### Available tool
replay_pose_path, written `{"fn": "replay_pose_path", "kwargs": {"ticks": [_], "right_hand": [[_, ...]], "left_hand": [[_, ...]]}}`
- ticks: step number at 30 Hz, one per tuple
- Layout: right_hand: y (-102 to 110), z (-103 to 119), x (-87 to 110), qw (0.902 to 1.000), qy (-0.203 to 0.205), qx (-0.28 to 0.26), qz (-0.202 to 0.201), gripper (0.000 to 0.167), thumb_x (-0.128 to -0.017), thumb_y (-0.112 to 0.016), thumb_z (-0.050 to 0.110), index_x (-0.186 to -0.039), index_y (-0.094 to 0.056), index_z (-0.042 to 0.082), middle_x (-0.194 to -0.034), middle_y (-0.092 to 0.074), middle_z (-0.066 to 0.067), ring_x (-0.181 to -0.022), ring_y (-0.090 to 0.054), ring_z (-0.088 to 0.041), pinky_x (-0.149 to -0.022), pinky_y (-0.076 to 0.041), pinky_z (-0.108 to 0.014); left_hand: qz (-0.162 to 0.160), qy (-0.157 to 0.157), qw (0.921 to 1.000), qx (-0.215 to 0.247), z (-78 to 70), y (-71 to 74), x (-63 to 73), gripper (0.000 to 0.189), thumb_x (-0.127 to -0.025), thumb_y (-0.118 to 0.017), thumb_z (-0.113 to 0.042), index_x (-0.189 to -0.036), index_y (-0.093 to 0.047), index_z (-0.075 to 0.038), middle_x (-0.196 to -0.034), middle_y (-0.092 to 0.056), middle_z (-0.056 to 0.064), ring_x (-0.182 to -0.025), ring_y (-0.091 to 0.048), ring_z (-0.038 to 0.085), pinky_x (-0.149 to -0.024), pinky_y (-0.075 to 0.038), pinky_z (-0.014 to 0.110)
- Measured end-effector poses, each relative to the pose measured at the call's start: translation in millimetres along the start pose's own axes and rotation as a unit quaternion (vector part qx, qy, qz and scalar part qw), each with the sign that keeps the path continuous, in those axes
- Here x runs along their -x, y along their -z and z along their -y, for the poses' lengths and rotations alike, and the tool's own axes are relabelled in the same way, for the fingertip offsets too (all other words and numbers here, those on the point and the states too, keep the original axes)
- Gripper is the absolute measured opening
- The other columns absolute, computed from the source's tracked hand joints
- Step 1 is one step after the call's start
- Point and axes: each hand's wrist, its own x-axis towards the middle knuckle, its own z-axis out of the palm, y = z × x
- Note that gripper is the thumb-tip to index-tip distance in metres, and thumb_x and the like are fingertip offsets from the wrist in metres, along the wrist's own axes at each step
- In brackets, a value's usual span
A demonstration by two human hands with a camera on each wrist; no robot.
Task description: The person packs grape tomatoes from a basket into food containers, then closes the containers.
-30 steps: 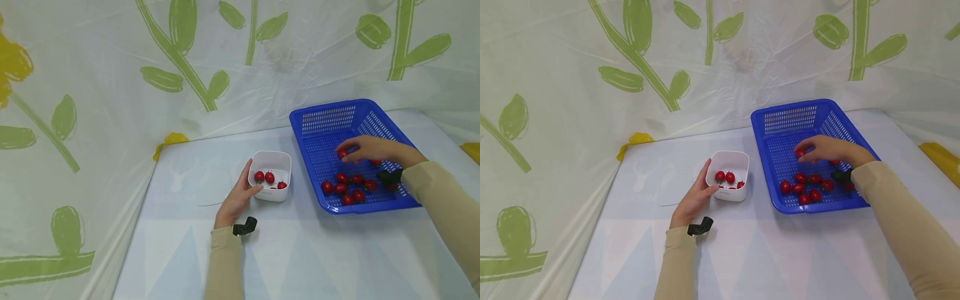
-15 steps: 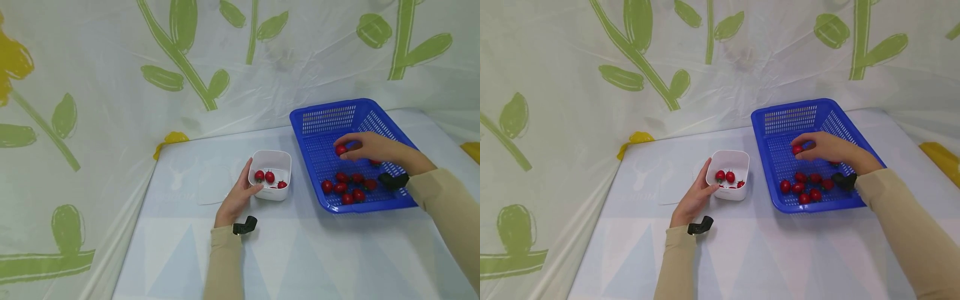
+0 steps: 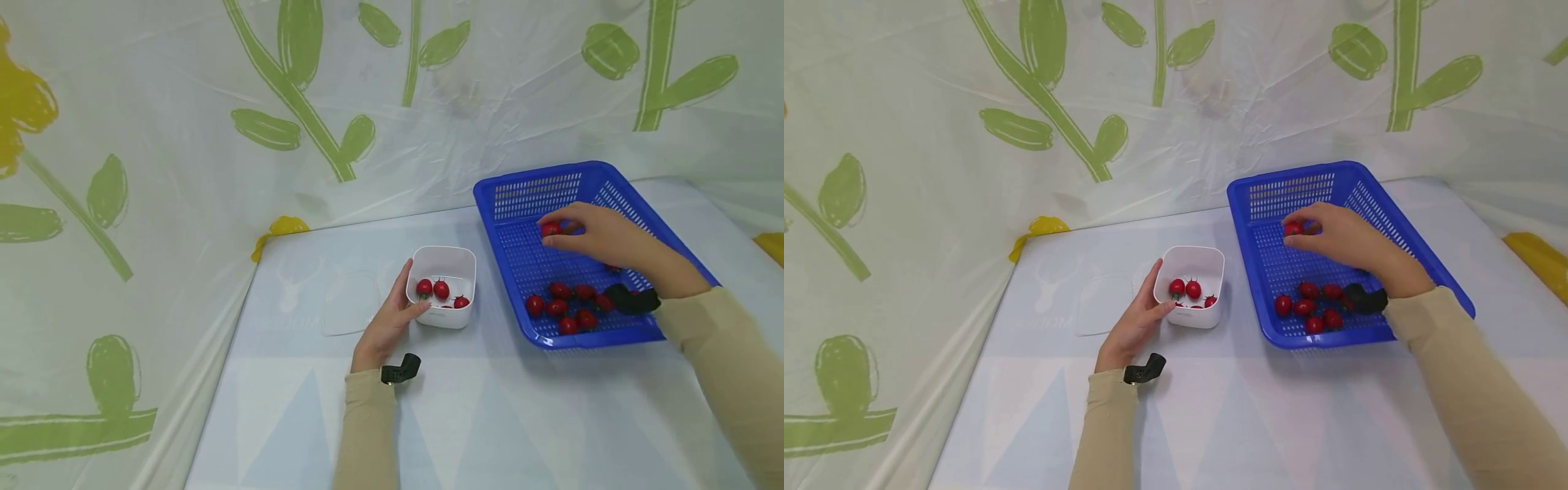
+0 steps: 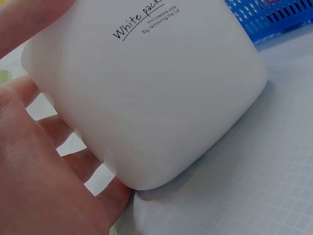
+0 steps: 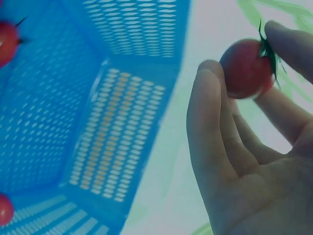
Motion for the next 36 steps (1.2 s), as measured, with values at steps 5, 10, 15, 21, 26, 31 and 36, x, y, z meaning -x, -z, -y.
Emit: {"fn": "replay_pose_path", "kwargs": {"ticks": [5,10,15,21,26,31,36], "right_hand": [[-3.8,15.2,2.2,0.9991,0.001,-0.026,-0.033,0.054,-0.082,-0.059,0.044,-0.124,-0.051,0.011,-0.117,-0.052,-0.014,-0.102,-0.051,-0.032,-0.081,-0.041,-0.054],[-9.5,27.4,1.9,0.9975,-0.013,-0.050,-0.048,0.061,-0.081,-0.058,0.048,-0.128,-0.047,0.011,-0.120,-0.050,-0.017,-0.104,-0.050,-0.035,-0.081,-0.042,-0.054],[-16.8,37.3,2.9,0.9930,-0.017,-0.092,-0.072,0.059,-0.080,-0.059,0.047,-0.128,-0.048,0.013,-0.118,-0.052,-0.014,-0.104,-0.051,-0.033,-0.081,-0.043,-0.052],[-30.7,50.0,4.7,0.9860,-0.033,-0.143,-0.080,0.063,-0.080,-0.056,0.051,-0.131,-0.045,0.016,-0.120,-0.052,-0.012,-0.107,-0.049,-0.031,-0.083,-0.042,-0.053],[-43.5,57.9,4.7,0.9793,-0.027,-0.180,-0.090,0.060,-0.080,-0.057,0.050,-0.131,-0.045,0.021,-0.116,-0.056,-0.007,-0.105,-0.053,-0.027,-0.083,-0.044,-0.049],[-52.3,65.3,4.9,0.9714,-0.019,-0.213,-0.103,0.057,-0.080,-0.060,0.045,-0.131,-0.044,0.025,-0.118,-0.054,-0.006,-0.105,-0.054,-0.025,-0.083,-0.045,-0.045],[-59.1,71.7,6.7,0.9672,-0.026,-0.220,-0.124,0.054,-0.081,-0.061,0.043,-0.130,-0.046,0.026,-0.121,-0.052,-0.005,-0.106,-0.052,-0.027,-0.083,-0.044,-0.047]], "left_hand": [[0.011,0.001,0.9999,-0.003,-13.5,-3.6,5.1,0.079,-0.085,-0.061,-0.019,-0.143,-0.009,-0.031,-0.149,-0.003,-0.006,-0.135,0.001,0.018,-0.105,-0.006,0.047],[0.013,0.000,0.9999,-0.011,-19.3,-5.8,7.1,0.080,-0.085,-0.060,-0.021,-0.144,-0.006,-0.028,-0.149,-0.002,-0.005,-0.135,0.001,0.018,-0.106,-0.006,0.047],[0.008,-0.001,1.0000,0.002,-14.1,-3.4,4.7,0.079,-0.085,-0.060,-0.016,-0.143,-0.009,-0.031,-0.148,-0.005,-0.009,-0.135,0.000,0.015,-0.106,-0.005,0.045],[0.010,-0.011,0.9999,0.009,-14.4,-3.8,5.0,0.079,-0.085,-0.061,-0.016,-0.144,-0.009,-0.028,-0.149,-0.005,-0.004,-0.135,0.000,0.019,-0.105,-0.004,0.047],[0.012,-0.015,0.9997,0.014,-17.4,-5.2,7.1,0.082,-0.084,-0.062,-0.016,-0.145,-0.008,-0.024,-0.149,-0.004,0.000,-0.135,0.000,0.022,-0.105,-0.004,0.048],[0.011,-0.009,0.9996,0.022,-10.0,-1.8,3.6,0.080,-0.084,-0.061,-0.014,-0.144,-0.011,-0.030,-0.149,-0.005,-0.004,-0.135,-0.001,0.018,-0.106,-0.006,0.046],[0.006,-0.002,0.9998,0.019,-1.7,1.7,1.3,0.076,-0.085,-0.061,-0.016,-0.141,-0.015,-0.038,-0.147,-0.009,-0.012,-0.134,-0.003,0.012,-0.106,-0.006,0.045]]}}
